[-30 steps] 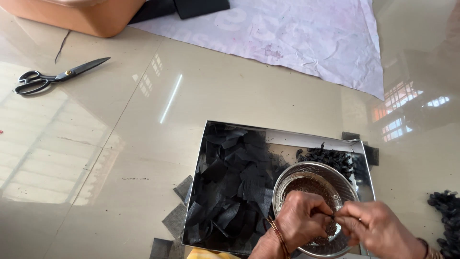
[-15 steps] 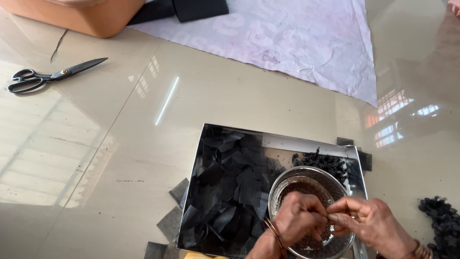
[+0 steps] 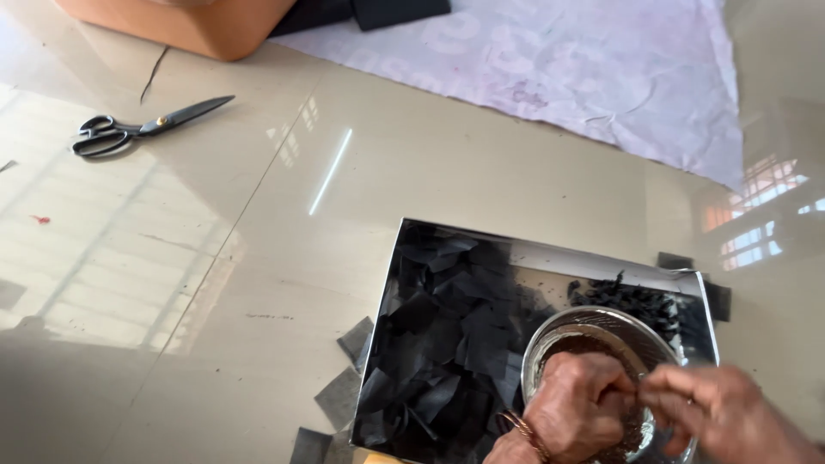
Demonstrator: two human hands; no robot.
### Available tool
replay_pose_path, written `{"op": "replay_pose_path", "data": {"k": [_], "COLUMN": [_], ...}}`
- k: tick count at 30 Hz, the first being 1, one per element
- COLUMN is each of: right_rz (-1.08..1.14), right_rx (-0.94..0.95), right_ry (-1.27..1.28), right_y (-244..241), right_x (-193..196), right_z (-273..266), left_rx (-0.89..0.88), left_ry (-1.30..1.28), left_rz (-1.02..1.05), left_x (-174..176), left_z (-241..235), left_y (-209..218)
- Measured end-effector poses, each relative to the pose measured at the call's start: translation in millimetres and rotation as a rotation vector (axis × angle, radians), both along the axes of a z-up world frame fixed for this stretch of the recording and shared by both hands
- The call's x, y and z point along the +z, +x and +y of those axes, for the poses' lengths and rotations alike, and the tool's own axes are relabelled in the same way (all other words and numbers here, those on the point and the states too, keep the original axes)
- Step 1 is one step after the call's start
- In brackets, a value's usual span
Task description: Rolling a brown filling substance into small black cloth scraps to create individual bundles.
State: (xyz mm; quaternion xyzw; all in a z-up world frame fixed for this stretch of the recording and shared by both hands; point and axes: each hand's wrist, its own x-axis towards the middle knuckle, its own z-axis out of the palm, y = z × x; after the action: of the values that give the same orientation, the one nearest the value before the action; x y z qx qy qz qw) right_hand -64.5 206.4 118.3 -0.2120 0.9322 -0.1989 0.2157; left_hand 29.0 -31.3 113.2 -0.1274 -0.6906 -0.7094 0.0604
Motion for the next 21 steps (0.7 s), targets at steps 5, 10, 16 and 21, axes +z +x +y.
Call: {"op": "replay_pose_path", "data": {"k": [5,10,16,21], "right_rz": [-0.257,0.61,0.472,0.442], "right_rx": [-0.09,0.479,0.563,0.374], "right_ry": [0.253,-0.032,0.184,0.378], "right_y": [-30,-99,-138,-141], "right_x": [16,-15,-71,-72], "right_z": [-56,-56,-47,-63], "left_rx": [0.197,0.534,0.698,0.586], "left_ry": [-0.238,0.119,-0.97,-1.127], "left_rz": [0.014,-0.321,-0.617,-0.774], "left_x": [-16,-45,-38,-25], "left_z": [-18,-93,-120,-114], "left_y": [-24,-44,-33,-41]}}
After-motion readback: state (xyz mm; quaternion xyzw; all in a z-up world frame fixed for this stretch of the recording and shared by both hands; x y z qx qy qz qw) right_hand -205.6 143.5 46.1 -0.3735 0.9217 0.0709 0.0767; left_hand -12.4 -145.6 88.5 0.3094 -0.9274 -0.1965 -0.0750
